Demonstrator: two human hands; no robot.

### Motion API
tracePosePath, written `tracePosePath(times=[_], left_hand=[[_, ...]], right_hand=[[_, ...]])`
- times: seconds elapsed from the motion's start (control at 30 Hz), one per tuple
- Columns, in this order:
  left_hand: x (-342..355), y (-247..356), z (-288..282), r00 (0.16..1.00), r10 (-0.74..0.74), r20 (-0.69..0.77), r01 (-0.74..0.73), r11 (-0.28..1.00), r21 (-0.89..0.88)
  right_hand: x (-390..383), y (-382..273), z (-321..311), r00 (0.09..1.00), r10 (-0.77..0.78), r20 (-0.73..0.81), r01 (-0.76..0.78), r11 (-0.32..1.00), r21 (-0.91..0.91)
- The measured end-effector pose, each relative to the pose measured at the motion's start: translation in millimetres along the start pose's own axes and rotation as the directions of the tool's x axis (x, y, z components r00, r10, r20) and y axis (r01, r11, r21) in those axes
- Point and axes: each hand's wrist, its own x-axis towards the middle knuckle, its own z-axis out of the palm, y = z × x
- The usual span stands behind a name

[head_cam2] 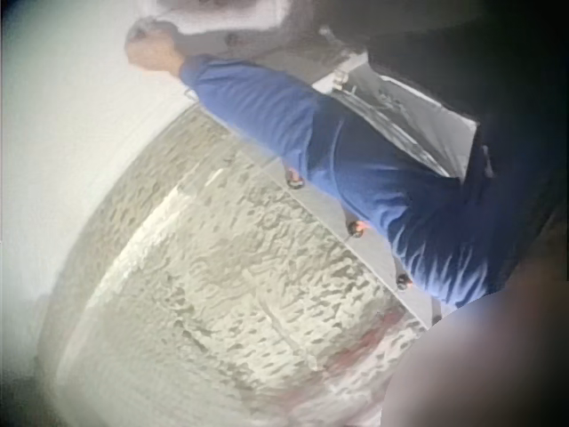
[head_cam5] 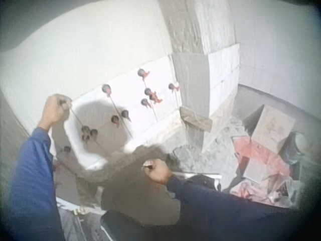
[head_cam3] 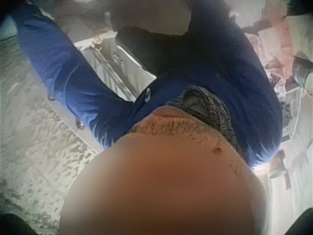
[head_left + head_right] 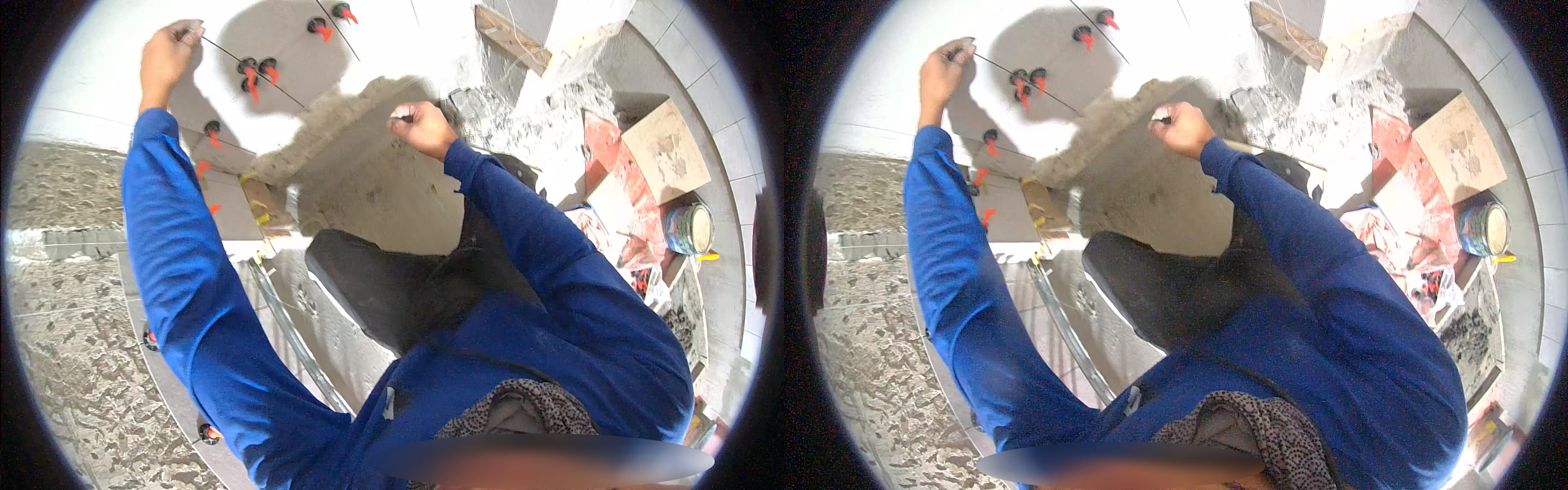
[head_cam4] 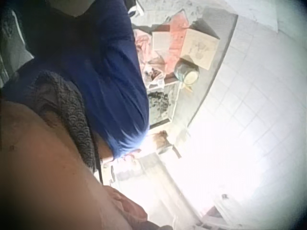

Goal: The person installs wall tiles by placing red tile leveling clips between adjacent tiles and tightening them with a small tool. The person then uses a hammer to tap the tiles into position.

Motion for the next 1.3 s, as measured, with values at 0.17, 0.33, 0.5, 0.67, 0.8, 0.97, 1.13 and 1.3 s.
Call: tracePosePath(times=[0.17,0.33,0.5,0.67,0.8,0.97,1.13,1.3], left_hand=[[5,0,-2,0.998,0.012,0.064,-0.019,0.992,0.121],[5,-3,-3,0.999,0.036,-0.013,-0.035,0.998,0.054],[15,-18,5,0.998,-0.004,0.069,-0.003,0.996,0.09],[19,-21,7,0.995,0.011,0.097,-0.011,1.0,0.006],[17,-10,-2,0.996,0.001,0.089,-0.007,0.997,0.072],[12,1,-5,0.996,-0.023,0.089,0.014,0.995,0.097],[3,9,-5,0.995,-0.08,0.052,0.073,0.988,0.133],[-16,27,-6,0.999,-0.045,-0.021,0.05,0.952,0.302]], right_hand=[[-20,30,4,1.0,-0.021,0.016,0.021,1.0,-0.001],[-24,38,8,0.999,-0.02,0.04,0.021,1.0,-0.023],[-26,43,6,0.999,0.006,0.039,-0.007,1.0,0.009],[-28,45,2,0.999,-0.054,0.0,0.054,0.99,-0.131],[-27,40,4,1.0,0.016,0.009,-0.015,0.998,-0.067],[-33,35,8,1.0,0.01,0.006,-0.01,0.994,-0.109],[-15,13,32,0.945,-0.278,0.172,0.327,0.816,-0.476],[58,-38,86,0.858,-0.419,0.296,0.513,0.681,-0.523]])
